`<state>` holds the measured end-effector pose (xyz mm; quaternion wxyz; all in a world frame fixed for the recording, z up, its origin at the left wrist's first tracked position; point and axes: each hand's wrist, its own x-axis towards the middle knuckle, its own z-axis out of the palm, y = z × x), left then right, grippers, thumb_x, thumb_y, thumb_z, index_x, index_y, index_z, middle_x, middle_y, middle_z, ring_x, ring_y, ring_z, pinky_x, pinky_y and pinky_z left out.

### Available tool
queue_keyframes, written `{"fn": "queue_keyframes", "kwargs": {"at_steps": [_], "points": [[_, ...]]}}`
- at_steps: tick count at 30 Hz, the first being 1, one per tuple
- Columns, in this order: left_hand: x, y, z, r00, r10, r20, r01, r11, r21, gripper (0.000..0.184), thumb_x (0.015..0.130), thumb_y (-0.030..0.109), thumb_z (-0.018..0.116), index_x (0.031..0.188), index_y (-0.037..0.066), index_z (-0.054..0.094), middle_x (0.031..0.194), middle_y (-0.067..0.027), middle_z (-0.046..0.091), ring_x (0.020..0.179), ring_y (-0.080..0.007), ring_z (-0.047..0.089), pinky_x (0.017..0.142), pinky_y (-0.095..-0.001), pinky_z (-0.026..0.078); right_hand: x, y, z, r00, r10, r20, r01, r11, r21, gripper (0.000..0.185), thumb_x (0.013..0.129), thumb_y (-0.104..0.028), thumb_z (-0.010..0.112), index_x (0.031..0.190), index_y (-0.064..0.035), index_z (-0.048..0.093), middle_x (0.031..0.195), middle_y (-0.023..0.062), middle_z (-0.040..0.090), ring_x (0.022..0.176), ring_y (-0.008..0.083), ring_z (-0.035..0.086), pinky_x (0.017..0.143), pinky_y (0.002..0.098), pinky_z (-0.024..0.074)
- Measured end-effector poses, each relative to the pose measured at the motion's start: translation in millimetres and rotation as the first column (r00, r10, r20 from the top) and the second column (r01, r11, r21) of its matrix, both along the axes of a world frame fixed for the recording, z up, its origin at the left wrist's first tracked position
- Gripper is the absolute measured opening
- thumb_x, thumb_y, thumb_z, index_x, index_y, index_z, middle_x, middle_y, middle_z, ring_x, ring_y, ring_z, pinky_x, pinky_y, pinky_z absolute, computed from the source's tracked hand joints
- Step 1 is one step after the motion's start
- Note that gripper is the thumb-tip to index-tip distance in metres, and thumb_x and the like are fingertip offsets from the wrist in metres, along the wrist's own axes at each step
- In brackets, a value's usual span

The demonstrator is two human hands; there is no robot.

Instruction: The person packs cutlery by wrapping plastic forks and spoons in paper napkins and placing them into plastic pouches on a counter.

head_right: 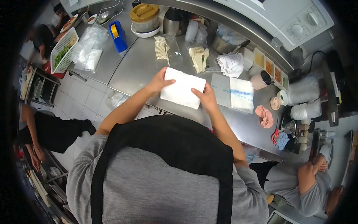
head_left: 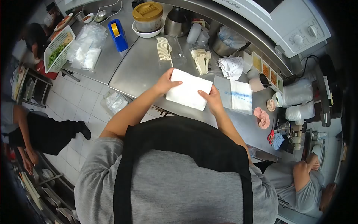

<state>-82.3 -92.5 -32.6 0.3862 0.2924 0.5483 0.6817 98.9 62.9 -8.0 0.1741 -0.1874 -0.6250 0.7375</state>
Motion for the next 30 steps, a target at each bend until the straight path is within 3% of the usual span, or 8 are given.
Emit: {"fn": "queue_keyframes", "kwargs": {"at_steps": [3, 6, 9, 12, 15, 19, 21, 30], "points": [[-18.8, -5.4, 13.6, 0.986, -0.029, 0.164, 0.05, 0.991, -0.127, 0.052, 0.082, 0.003, 0.067, 0.127, 0.004, 0.04, 0.112, -0.0077, 0.057, 0.105, -0.0178, 0.056, 0.092, -0.0324, 0.046, -8.0, -7.9, 29.3, 0.981, 0.03, 0.19, -0.022, 0.999, -0.045, 0.038, 0.083, -0.006, 0.068, 0.118, 0.0, 0.052, 0.104, 0.0089, 0.065, 0.09, 0.0149, 0.063, 0.081, 0.0287, 0.0499], [-20.2, -19.4, 46.1, 0.938, -0.072, 0.339, 0.11, 0.99, -0.092, 0.066, 0.08, 0.002, 0.068, 0.136, 0.007, 0.032, 0.115, -0.0086, 0.057, 0.108, -0.0186, 0.056, 0.093, -0.0322, 0.046, -22.1, -4.4, -4.3, 0.993, -0.088, 0.078, 0.092, 0.994, -0.054, 0.036, 0.085, -0.005, 0.065, 0.117, -0.0009, 0.051, 0.103, 0.0098, 0.065, 0.09, 0.015, 0.063, 0.079, 0.0293, 0.0509], [-28.9, -25.2, 14.5, 0.987, -0.046, -0.152, 0.032, 0.995, -0.098, 0.076, 0.078, 0.005, 0.069, 0.141, 0.01, 0.026, 0.116, -0.0097, 0.057, 0.109, -0.0195, 0.056, 0.093, -0.032, 0.045, -32.8, -13.6, -14.7, 0.99, -0.133, 0.041, 0.138, 0.977, -0.164, 0.033, 0.086, -0.004, 0.064, 0.116, 0.0, 0.05, 0.103, 0.0107, 0.065, 0.089, 0.0149, 0.064, 0.078, 0.03, 0.0519], [-52.2, -34.2, 1.4, 0.933, -0.016, -0.359, -0.063, 0.976, -0.208, 0.076, 0.072, 0.006, 0.071, 0.138, 0.004, 0.033, 0.115, -0.0109, 0.06, 0.102, -0.0223, 0.06, 0.094, -0.0331, 0.045, -44.8, -41.1, -29.4, 0.969, -0.207, -0.134, 0.174, 0.959, -0.225, 0.033, 0.087, -0.005, 0.063, 0.117, -0.0016, 0.049, 0.098, 0.0095, 0.065, 0.084, 0.0158, 0.064, 0.074, 0.0292, 0.0526], [-84.9, -56.7, 4.1, 0.972, -0.087, -0.219, 0.014, 0.948, -0.317, 0.067, 0.073, 0.001, 0.067, 0.133, 0.003, 0.039, 0.112, -0.0109, 0.061, 0.101, -0.0198, 0.06, 0.093, -0.0336, 0.046, -38.0, -62.6, -19.5, 0.999, -0.033, 0.004, 0.033, 0.959, -0.282, 0.038, 0.089, -0.007, 0.061, 0.123, -0.0049, 0.046, 0.099, 0.0097, 0.062, 0.08, 0.0162, 0.063, 0.071, 0.0278, 0.0522], [-129.6, -102.8, 7.5, 0.893, 0.448, 0.038, -0.45, 0.891, 0.055, 0.051, 0.079, -0.002, 0.06, 0.127, 0.004, 0.044, 0.112, -0.0106, 0.059, 0.099, -0.0206, 0.061, 0.086, -0.0365, 0.051, -14.2, -43.5, -32.0, 0.989, 0.001, 0.148, 0.001, 1.0, -0.013, 0.045, 0.09, -0.012, 0.06, 0.131, -0.0094, 0.042, 0.108, 0.0105, 0.057, 0.077, 0.0145, 0.061, 0.066, 0.025, 0.0493], [-127.4, -110.2, 30.6, 0.716, 0.664, 0.214, -0.672, 0.739, -0.043, 0.05, 0.082, -0.003, 0.056, 0.129, 0.004, 0.041, 0.117, -0.0123, 0.057, 0.101, -0.0253, 0.061, 0.084, -0.041, 0.053, -0.9, -36.4, -49.1, 0.991, -0.069, 0.118, 0.071, 0.997, -0.019, 0.04, 0.09, -0.011, 0.06, 0.127, -0.0059, 0.046, 0.101, 0.0077, 0.059, 0.076, 0.0129, 0.06, 0.065, 0.0241, 0.0481], [-86.6, -63.4, -19.6, 0.524, 0.598, 0.607, -0.71, 0.7, -0.076, 0.048, 0.095, 0.021, 0.053, 0.137, 0.007, 0.034, 0.133, -0.0143, 0.046, 0.124, -0.0287, 0.046, 0.102, -0.0442, 0.039, 3.9, -42.5, -65.5, 0.988, -0.139, 0.062, 0.137, 0.99, 0.03, 0.036, 0.089, -0.011, 0.062, 0.122, -0.0034, 0.05, 0.088, 0.0035, 0.057, 0.073, 0.0107, 0.058, 0.065, 0.0244, 0.0485]]}}
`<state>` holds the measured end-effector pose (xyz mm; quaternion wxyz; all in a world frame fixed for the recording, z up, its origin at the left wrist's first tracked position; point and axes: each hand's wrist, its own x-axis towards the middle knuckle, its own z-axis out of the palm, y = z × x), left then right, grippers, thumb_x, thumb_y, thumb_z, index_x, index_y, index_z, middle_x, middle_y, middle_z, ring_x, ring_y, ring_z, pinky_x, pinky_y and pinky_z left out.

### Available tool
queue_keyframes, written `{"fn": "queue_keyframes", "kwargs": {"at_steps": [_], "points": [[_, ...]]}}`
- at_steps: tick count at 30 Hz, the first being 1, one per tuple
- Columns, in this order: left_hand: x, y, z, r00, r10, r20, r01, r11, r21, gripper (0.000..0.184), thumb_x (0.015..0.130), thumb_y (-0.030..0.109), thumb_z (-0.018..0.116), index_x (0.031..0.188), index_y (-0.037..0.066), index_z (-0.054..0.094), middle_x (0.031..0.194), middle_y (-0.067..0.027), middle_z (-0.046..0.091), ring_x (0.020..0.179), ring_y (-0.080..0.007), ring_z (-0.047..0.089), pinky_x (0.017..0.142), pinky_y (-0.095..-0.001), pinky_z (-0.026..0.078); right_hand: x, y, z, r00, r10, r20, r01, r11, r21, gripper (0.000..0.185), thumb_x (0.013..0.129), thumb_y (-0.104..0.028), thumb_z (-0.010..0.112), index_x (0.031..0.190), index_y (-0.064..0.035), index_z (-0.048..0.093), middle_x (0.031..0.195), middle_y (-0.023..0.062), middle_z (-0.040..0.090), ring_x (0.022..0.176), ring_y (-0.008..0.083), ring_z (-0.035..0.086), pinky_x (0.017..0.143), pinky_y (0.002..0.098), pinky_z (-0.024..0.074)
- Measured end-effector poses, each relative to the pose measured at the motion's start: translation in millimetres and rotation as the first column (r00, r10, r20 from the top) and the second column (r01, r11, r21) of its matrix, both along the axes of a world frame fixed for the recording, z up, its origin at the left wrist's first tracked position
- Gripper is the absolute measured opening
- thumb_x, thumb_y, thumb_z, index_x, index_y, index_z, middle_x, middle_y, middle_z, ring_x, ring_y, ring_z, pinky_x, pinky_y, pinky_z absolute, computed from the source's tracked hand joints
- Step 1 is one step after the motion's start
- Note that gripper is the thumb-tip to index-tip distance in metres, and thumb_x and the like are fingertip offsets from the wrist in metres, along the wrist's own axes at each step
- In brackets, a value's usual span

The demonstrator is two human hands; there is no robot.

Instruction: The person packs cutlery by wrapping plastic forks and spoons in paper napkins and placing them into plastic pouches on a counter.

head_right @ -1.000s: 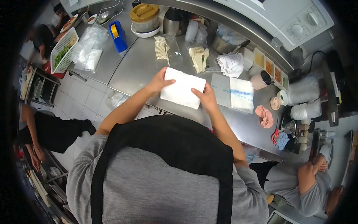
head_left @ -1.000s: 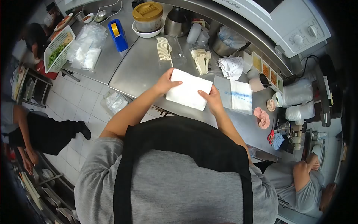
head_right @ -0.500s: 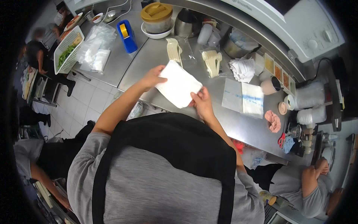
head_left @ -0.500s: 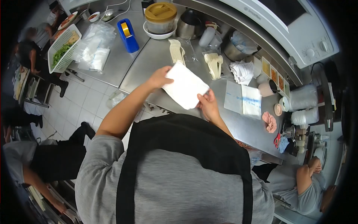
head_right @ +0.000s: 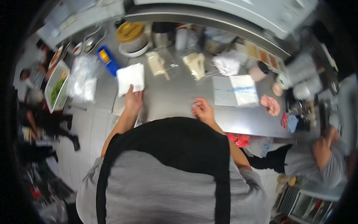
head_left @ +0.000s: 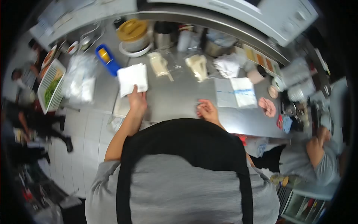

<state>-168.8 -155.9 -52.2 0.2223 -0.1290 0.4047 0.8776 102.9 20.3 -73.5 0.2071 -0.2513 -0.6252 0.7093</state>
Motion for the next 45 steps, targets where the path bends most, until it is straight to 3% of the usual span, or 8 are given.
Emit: {"fn": "queue_keyframes", "kwargs": {"at_steps": [3, 5, 7, 11, 16, 22, 32, 45], "points": [[46.0, 0.8, 24.1, 0.921, -0.361, 0.147, 0.374, 0.924, -0.073, 0.081, 0.088, 0.025, 0.064, 0.149, 0.013, 0.012, 0.142, -0.0116, 0.038, 0.127, -0.0281, 0.044, 0.099, -0.0416, 0.04, 3.9, 7.5, -7.1, 0.998, 0.028, -0.048, -0.029, 0.999, -0.028, 0.043, 0.089, -0.02, 0.064, 0.125, -0.0048, 0.048, 0.09, 0.0042, 0.056, 0.077, 0.0107, 0.058, 0.065, 0.0257, 0.049], [82.1, 0.9, 44.5, 0.492, -0.786, -0.374, 0.647, 0.617, -0.447, 0.093, 0.083, 0.02, 0.068, 0.151, 0.018, 0.005, 0.133, -0.0151, 0.049, 0.117, -0.0297, 0.053, 0.09, -0.0404, 0.045, 0.6, 1.1, 19.9, 0.988, 0.074, 0.138, -0.063, 0.994, -0.085, 0.055, 0.089, -0.035, 0.062, 0.133, -0.0074, 0.043, 0.103, 0.0081, 0.056, 0.095, 0.0165, 0.058, 0.074, 0.0291, 0.0499], [114.6, 9.8, 103.7, -0.114, -0.944, -0.311, 0.358, 0.253, -0.899, 0.098, 0.076, 0.013, 0.071, 0.151, 0.023, 0.008, 0.116, -0.0159, 0.061, 0.099, -0.0313, 0.062, 0.079, -0.0399, 0.05, -0.7, -17.2, 73.9, 0.974, 0.158, 0.163, -0.137, 0.982, -0.13, 0.058, 0.093, -0.042, 0.054, 0.137, -0.0073, 0.039, 0.125, 0.013, 0.049, 0.116, 0.0217, 0.047, 0.092, 0.0331, 0.0427], [143.2, 47.2, 115.9, -0.445, -0.866, -0.23, -0.232, 0.359, -0.904, 0.095, 0.071, 0.006, 0.068, 0.149, 0.025, 0.018, 0.104, -0.0168, 0.064, 0.09, -0.0368, 0.062, 0.072, -0.0441, 0.05, -22.2, -39.4, 122.6, 0.975, 0.217, -0.049, -0.222, 0.962, -0.159, 0.075, 0.088, -0.05, 0.057, 0.141, -0.0021, 0.034, 0.138, 0.0194, 0.041, 0.126, 0.0297, 0.042, 0.101, 0.04, 0.0368], [161.1, 72.2, 105.8, -0.451, -0.759, -0.469, -0.106, 0.568, -0.816, 0.079, 0.078, 0.005, 0.057, 0.147, 0.023, 0.024, 0.103, -0.0227, 0.061, 0.086, -0.0424, 0.06, 0.07, -0.0482, 0.048, -14.4, -35.3, 120.5, 0.989, 0.085, -0.122, -0.079, 0.996, 0.05, 0.067, 0.09, -0.047, 0.056, 0.14, -0.0055, 0.039, 0.138, 0.0193, 0.041, 0.125, 0.0289, 0.044, 0.103, 0.0393, 0.0353], [184.2, 81.1, 79.5, -0.425, -0.858, -0.289, 0.025, 0.308, -0.951, 0.072, 0.083, 0.01, 0.051, 0.148, 0.021, 0.021, 0.114, -0.0254, 0.057, 0.087, -0.0451, 0.059, 0.072, -0.0509, 0.047, 16.6, -10.2, 94.0, 0.976, 0.049, 0.213, -0.14, 0.888, 0.438, 0.052, 0.092, -0.029, 0.057, 0.134, -0.0011, 0.045, 0.14, 0.0189, 0.037, 0.125, 0.03, 0.043, 0.103, 0.0369, 0.0347], [199.3, 104.6, 93.2, -0.399, -0.873, -0.282, -0.186, 0.378, -0.907, 0.089, 0.074, 0.009, 0.069, 0.147, 0.014, 0.017, 0.123, -0.0254, 0.054, 0.101, -0.0444, 0.057, 0.085, -0.0489, 0.047, 26.8, 28.3, 91.7, 0.987, -0.149, 0.056, 0.118, 0.922, 0.369, 0.053, 0.088, -0.03, 0.062, 0.129, 0.0024, 0.05, 0.148, 0.0188, 0.022, 0.136, 0.0289, 0.026, 0.106, 0.0391, 0.0313], [198.1, 110.2, 51.2, -0.253, -0.833, -0.493, -0.081, 0.526, -0.847, 0.075, 0.076, 0.011, 0.066, 0.142, 0.006, 0.031, 0.132, -0.0236, 0.045, 0.117, -0.0449, 0.047, 0.095, -0.0512, 0.041, 12.3, 40.7, 97.1, 0.915, 0.378, 0.143, -0.404, 0.839, 0.365, 0.043, 0.084, -0.031, 0.064, 0.112, 0.0011, 0.064, 0.148, 0.0171, 0.032, 0.136, 0.0358, 0.027, 0.107, 0.0424, 0.0282]]}}
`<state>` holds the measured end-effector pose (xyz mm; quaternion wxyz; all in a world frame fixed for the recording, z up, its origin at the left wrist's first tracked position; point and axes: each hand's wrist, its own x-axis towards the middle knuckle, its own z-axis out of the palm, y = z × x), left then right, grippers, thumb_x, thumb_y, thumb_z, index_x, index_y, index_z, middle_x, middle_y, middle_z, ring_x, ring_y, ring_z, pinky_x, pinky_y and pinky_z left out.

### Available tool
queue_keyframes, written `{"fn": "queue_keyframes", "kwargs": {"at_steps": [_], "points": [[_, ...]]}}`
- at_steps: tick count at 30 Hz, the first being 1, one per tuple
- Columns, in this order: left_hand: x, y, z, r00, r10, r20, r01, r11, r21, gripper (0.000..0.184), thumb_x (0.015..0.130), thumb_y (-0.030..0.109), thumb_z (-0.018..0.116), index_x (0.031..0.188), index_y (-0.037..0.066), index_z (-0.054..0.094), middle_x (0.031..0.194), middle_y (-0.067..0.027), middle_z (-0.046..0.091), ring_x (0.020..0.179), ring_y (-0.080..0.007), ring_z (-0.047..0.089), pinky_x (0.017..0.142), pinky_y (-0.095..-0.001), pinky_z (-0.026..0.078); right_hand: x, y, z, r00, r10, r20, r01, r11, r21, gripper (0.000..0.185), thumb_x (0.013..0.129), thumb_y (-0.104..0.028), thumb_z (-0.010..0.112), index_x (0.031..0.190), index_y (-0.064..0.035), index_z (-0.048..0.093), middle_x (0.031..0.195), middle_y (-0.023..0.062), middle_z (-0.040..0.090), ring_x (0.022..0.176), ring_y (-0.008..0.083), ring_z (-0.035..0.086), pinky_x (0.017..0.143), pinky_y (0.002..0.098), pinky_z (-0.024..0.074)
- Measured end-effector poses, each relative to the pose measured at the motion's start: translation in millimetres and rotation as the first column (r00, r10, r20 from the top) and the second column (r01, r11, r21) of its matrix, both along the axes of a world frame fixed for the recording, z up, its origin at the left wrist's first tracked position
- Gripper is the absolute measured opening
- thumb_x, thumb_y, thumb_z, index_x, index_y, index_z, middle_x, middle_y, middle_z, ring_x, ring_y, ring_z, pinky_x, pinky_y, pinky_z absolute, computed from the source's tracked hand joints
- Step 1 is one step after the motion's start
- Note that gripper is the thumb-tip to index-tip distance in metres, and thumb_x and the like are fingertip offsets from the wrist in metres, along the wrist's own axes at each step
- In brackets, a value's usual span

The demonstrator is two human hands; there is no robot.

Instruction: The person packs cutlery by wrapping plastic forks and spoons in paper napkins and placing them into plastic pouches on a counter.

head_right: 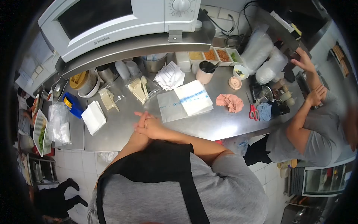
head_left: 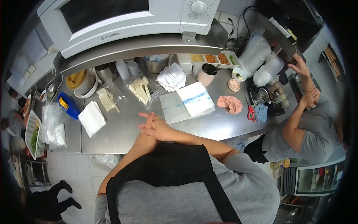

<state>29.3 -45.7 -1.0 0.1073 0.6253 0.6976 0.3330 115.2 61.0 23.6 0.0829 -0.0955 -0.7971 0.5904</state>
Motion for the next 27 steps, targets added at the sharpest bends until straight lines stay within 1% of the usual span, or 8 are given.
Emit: {"fn": "queue_keyframes", "kwargs": {"at_steps": [3, 6, 8, 12, 13, 20, 24, 27], "points": [[6.9, -7.3, 13.3, 0.954, -0.011, -0.299, -0.014, 0.997, -0.078, 0.071, 0.076, 0.014, 0.066, 0.14, 0.006, 0.035, 0.132, -0.0237, 0.046, 0.124, -0.0439, 0.041, 0.1, -0.0554, 0.034, -3.4, -1.2, -39.7, 0.968, -0.21, 0.139, 0.252, 0.832, -0.495, 0.056, 0.081, -0.027, 0.068, 0.125, 0.0034, 0.052, 0.149, 0.0195, 0.027, 0.135, 0.0361, 0.027, 0.107, 0.0422, 0.03], [15.4, -8.4, 38.1, 0.823, -0.068, -0.564, -0.013, 0.99, -0.138, 0.058, 0.077, 0.021, 0.063, 0.13, 0.003, 0.049, 0.134, -0.0221, 0.044, 0.132, -0.0424, 0.032, 0.106, -0.0627, 0.022, 5.7, -1.8, -14.9, 0.904, -0.424, 0.049, 0.426, 0.889, -0.17, 0.081, 0.08, -0.02, 0.071, 0.142, 0.0038, 0.025, 0.15, 0.0223, 0.019, 0.133, 0.0315, 0.033, 0.106, 0.0407, 0.0325], [13.6, -4.8, 32.1, 0.763, -0.062, -0.644, 0.068, 0.998, -0.016, 0.052, 0.077, 0.021, 0.058, 0.124, -0.001, 0.054, 0.131, -0.0216, 0.048, 0.132, -0.0423, 0.033, 0.105, -0.0667, 0.019, 4.3, 11.1, -14.4, 0.974, -0.219, 0.051, 0.225, 0.93, -0.291, 0.094, 0.081, -0.023, 0.071, 0.145, 0.0042, 0.007, 0.144, 0.0245, 0.03, 0.127, 0.0297, 0.042, 0.102, 0.038, 0.0372], [16.3, -5.5, 30.8, 0.767, -0.143, -0.626, 0.131, 0.989, -0.065, 0.043, 0.077, 0.018, 0.054, 0.115, -0.002, 0.06, 0.13, -0.0213, 0.049, 0.13, -0.0415, 0.035, 0.106, -0.0659, 0.019, 12.3, 5.3, 7.1, 0.991, 0.111, 0.069, -0.036, 0.738, -0.673, 0.078, 0.085, -0.02, 0.068, 0.143, 0.006, 0.023, 0.131, 0.0234, 0.049, 0.119, 0.0266, 0.052, 0.098, 0.0334, 0.0404], [16.4, -6.4, 27.6, 0.749, -0.176, -0.639, 0.133, 0.984, -0.115, 0.042, 0.077, 0.018, 0.054, 0.114, -0.002, 0.06, 0.129, -0.0211, 0.05, 0.129, -0.041, 0.036, 0.107, -0.0651, 0.019, 13.6, -2.9, 10.5, 0.994, 0.078, 0.075, 0.002, 0.68, -0.733, 0.049, 0.089, -0.018, 0.064, 0.128, 0.0071, 0.048, 0.121, 0.0223, 0.057, 0.115, 0.0254, 0.054, 0.097, 0.0316, 0.042], [11.1, -1.6, 6.2, 0.876, 0.09, -0.475, 0.035, 0.968, 0.248, 0.035, 0.077, 0.013, 0.056, 0.107, -0.004, 0.062, 0.127, -0.025, 0.049, 0.13, -0.0355, 0.035, 0.107, -0.0645, 0.017, 2.2, 1.7, -12.2, 1.0, 0.003, -0.026, -0.007, 0.988, -0.154, 0.039, 0.09, -0.02, 0.06, 0.123, 0.0003, 0.055, 0.124, 0.0189, 0.057, 0.111, 0.029, 0.056, 0.096, 0.0344, 0.0419], [11.9, 0.5, -13.1, 0.944, 0.1, -0.316, -0.06, 0.989, 0.132, 0.045, 0.077, 0.015, 0.055, 0.12, 0.003, 0.058, 0.129, -0.0177, 0.051, 0.131, -0.0311, 0.035, 0.11, -0.0603, 0.018, -6.2, -0.8, 13.7, 0.985, 0.01, -0.171, 0.057, 0.921, 0.386, 0.034, 0.089, -0.021, 0.06, 0.113, 0.003, 0.061, 0.122, 0.0198, 0.058, 0.108, 0.0316, 0.058, 0.092, 0.0358, 0.0443], [-5.9, -2.5, 25.9, 0.839, -0.022, -0.543, 0.004, 0.999, -0.034, 0.039, 0.077, 0.016, 0.056, 0.115, 0.008, 0.061, 0.124, -0.0134, 0.053, 0.128, -0.0301, 0.039, 0.11, -0.0537, 0.023, -19.1, 19.6, 7.6, 0.999, -0.023, -0.026, 0.031, 0.933, 0.358, 0.033, 0.089, -0.024, 0.057, 0.109, 0.0012, 0.063, 0.118, 0.0196, 0.06, 0.103, 0.0348, 0.058, 0.089, 0.0385, 0.0452]]}}
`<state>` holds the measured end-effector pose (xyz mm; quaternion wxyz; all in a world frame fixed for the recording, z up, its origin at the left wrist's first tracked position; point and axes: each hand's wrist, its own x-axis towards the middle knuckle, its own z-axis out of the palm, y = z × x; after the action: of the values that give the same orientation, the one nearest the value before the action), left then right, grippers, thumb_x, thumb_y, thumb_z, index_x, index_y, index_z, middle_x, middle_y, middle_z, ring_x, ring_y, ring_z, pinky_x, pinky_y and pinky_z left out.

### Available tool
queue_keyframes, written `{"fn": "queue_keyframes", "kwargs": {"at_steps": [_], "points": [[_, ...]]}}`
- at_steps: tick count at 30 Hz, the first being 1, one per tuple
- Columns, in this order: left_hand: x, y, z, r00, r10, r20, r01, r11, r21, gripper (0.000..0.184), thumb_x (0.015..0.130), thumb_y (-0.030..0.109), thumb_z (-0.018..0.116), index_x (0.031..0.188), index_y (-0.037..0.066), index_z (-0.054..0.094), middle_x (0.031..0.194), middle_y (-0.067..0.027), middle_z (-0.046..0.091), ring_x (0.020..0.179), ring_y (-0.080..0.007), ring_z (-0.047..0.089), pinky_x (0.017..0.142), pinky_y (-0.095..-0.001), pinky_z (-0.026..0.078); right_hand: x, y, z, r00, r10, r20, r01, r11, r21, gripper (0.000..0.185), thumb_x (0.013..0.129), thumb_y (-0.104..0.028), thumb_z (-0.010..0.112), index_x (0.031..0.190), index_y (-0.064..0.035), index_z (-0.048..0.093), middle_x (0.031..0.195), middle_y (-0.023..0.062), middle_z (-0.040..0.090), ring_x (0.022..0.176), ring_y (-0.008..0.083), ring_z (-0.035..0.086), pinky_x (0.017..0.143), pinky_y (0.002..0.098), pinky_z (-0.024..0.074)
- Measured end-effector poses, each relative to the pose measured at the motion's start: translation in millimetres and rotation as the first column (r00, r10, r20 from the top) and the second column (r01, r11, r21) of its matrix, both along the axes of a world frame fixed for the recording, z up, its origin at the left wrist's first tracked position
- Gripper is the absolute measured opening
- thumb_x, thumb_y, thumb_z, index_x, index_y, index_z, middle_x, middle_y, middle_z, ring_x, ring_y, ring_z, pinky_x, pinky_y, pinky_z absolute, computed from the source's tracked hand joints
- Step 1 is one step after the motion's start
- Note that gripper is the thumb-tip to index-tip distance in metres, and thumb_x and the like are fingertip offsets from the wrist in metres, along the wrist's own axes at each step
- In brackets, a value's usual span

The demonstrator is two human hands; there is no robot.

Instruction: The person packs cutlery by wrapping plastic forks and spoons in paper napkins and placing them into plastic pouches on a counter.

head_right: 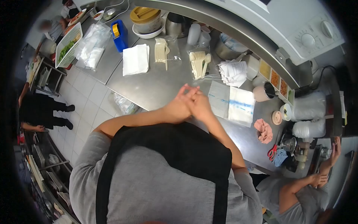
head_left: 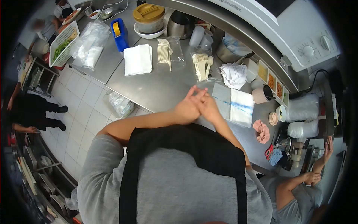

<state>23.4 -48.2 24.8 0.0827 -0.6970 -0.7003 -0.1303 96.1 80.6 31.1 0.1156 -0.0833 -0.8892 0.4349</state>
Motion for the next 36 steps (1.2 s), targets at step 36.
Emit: {"fn": "queue_keyframes", "kwargs": {"at_steps": [36], "points": [[-75.5, -25.9, -44.0, 0.969, -0.217, 0.118, 0.205, 0.973, 0.103, 0.029, 0.075, 0.011, 0.058, 0.104, 0.01, 0.06, 0.112, -0.0058, 0.055, 0.108, -0.0251, 0.051, 0.091, -0.0375, 0.043, -64.9, 113.4, -73.2, 0.787, -0.575, 0.224, 0.544, 0.817, 0.19, 0.03, 0.07, -0.037, 0.074, 0.079, -0.0094, 0.071, 0.076, 0.0116, 0.069, 0.077, 0.0289, 0.066, 0.073, 0.0388, 0.0505]]}}
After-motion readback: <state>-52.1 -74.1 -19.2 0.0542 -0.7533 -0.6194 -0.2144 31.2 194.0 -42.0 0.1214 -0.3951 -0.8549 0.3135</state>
